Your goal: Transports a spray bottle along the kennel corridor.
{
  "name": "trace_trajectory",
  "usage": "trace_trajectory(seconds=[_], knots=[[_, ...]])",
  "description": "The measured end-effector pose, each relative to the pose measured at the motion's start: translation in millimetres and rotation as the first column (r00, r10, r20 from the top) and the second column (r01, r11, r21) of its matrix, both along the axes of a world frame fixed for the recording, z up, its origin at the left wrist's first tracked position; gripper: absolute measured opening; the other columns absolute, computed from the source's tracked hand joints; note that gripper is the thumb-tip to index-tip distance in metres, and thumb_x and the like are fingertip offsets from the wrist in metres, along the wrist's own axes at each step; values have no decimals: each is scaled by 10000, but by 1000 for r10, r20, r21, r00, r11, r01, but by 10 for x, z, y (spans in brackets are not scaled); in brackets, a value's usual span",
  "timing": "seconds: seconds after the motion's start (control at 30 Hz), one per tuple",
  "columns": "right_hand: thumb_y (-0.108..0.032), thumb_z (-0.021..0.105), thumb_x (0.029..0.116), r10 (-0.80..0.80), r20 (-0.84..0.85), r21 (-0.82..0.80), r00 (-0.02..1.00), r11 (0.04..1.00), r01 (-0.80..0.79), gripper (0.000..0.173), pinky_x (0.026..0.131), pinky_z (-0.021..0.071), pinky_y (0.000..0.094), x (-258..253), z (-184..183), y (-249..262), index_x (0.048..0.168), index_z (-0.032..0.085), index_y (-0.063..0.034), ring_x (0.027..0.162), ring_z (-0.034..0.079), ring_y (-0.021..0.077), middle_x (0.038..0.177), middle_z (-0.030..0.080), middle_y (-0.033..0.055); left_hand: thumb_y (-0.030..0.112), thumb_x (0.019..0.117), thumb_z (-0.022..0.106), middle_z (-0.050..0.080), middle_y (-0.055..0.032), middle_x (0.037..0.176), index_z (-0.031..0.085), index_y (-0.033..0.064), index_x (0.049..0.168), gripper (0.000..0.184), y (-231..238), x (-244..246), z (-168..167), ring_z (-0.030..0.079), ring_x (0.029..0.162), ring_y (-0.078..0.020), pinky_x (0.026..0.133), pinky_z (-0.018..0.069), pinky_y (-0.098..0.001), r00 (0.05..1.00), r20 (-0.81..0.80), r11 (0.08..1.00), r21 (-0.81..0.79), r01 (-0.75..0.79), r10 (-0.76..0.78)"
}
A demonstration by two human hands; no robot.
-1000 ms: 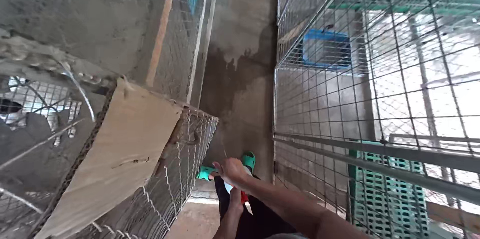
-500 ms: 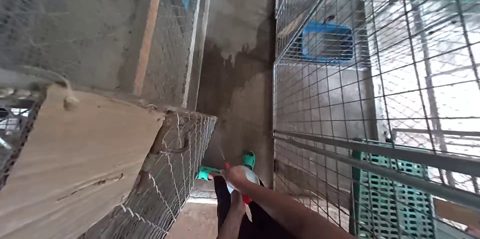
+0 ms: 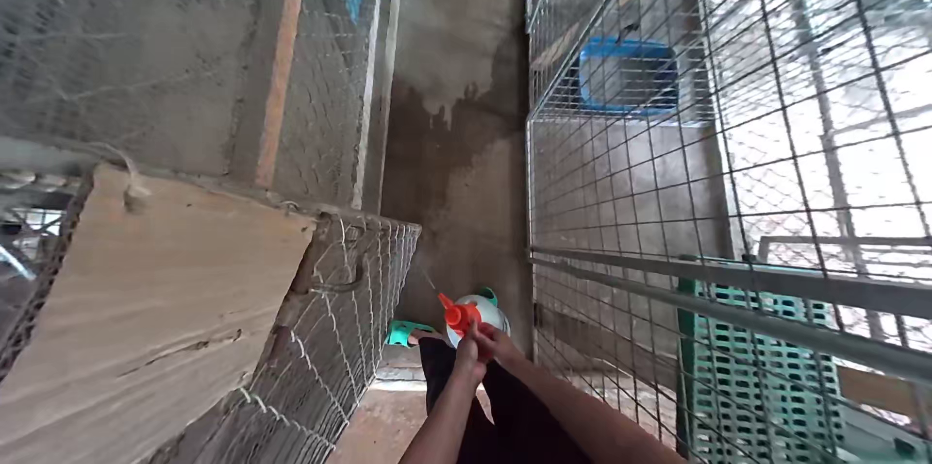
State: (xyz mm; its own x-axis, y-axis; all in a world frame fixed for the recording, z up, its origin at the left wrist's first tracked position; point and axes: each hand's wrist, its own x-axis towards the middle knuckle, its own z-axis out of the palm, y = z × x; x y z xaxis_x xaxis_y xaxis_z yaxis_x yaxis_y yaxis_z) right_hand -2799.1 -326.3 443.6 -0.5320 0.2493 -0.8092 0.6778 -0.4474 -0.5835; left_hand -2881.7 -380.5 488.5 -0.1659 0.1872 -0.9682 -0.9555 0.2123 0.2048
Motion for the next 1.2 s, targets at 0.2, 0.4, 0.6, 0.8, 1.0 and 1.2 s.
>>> trace_trajectory(seconds=[0.2,0.4,0.6,0.8,1.0,1.2], knots=[[-378,548,1065,-73,104,22,992,997,71,493,808,564,439,167,-160,248,1127,667,96,806,659,235,944,690,198,188,1058,513,379,-226,1593,358,-56,1532,555,-167,-351,757,384,1476,-287,1207,345,-452,707,-503,788,79,611,-497],[-552,543,1028,156,255,61,954,982,-177,674,946,505,574,158,-278,513,1064,701,103,987,670,390,1041,693,288,467,1045,499,277,47,1669,488,313,1463,445,-779,-1614,2183,124,1581,-185,1283,138,-474,-663,-641,774,-617,144,-387],[-715,590,921,329,410,40,851,925,-377,833,1043,471,619,172,-669,700,1177,696,71,1185,641,435,1215,675,299,420,1055,492,301,-19,1649,515,327,1448,405,-871,-2162,1912,108,1568,-150,1221,13,-455,-831,-29,562,-750,-349,-555],[-720,563,934,469,444,-2,764,853,-522,838,1053,469,606,129,-621,797,1188,691,68,1207,635,418,1243,669,290,438,1039,512,454,-103,1559,605,323,1361,354,-981,-2517,1922,291,1521,-282,1186,156,-540,-779,-70,533,-767,-357,-623],[-723,529,949,507,409,13,759,828,-561,847,1062,454,621,63,-591,791,1182,689,75,1238,616,429,1265,658,295,376,1012,551,447,-225,1560,665,205,1355,400,-1217,-3028,1877,301,1483,-516,1145,164,-752,-682,-177,484,-826,-289,-709],[-683,500,988,436,414,45,799,867,-496,825,1054,461,615,-15,-449,768,1189,673,99,1231,615,443,1267,645,319,318,1013,545,413,-244,1578,641,164,1388,416,-1375,-3375,1923,295,1493,-500,1171,127,-748,-667,-193,481,-832,-278,-720]])
